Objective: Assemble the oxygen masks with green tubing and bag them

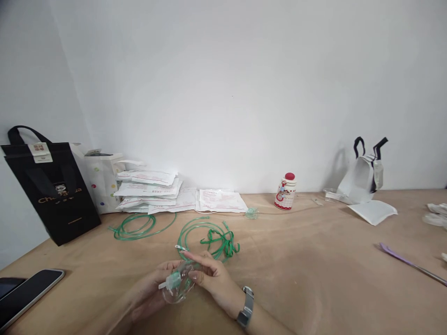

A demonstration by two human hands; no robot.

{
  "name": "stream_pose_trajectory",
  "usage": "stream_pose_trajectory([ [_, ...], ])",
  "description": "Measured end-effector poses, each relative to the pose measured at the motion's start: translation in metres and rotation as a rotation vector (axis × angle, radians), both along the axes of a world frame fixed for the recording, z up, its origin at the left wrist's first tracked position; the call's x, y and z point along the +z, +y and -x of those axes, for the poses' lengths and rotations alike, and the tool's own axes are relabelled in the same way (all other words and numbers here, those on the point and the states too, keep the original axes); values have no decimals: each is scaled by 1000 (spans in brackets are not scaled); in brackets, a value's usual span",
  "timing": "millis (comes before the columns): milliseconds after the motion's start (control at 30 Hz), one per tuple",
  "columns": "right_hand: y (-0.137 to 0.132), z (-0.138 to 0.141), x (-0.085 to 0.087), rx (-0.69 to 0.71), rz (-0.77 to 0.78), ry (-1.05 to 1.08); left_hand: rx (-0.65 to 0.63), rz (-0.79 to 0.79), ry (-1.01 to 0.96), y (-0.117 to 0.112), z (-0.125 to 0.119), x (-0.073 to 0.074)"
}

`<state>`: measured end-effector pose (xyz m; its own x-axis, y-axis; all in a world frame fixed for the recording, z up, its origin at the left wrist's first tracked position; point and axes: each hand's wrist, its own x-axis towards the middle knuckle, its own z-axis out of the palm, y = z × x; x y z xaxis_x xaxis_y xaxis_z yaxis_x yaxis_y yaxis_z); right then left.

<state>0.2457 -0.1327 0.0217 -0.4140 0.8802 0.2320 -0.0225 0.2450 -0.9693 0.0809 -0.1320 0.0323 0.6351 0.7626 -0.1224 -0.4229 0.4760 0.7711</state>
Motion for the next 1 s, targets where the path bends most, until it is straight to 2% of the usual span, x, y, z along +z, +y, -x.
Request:
stream_pose_trajectory([
  [100,-2,5,-5,-64,101,155,-12,-23,-58,4,-1,-8],
  [200,0,10,-12,-62,288,391,18,-57,-67,7,-2,-16],
  [300,3,10,-17,52,438,510,61,-95,-28,8,-3,-20],
  [400,5,7,-17,211,507,539,87,-109,1,7,-4,-19],
  [467,5,4,-14,280,525,547,79,-109,17,6,-4,-17],
  [533,4,3,-12,292,528,561,72,-114,24,5,-4,-15],
  [700,1,2,-8,204,495,573,103,-209,5,4,-8,-15],
  [867,3,5,-12,121,463,531,142,-383,141,11,-9,-19],
  [1000,5,7,-15,63,398,455,203,-470,216,10,-8,-15],
])
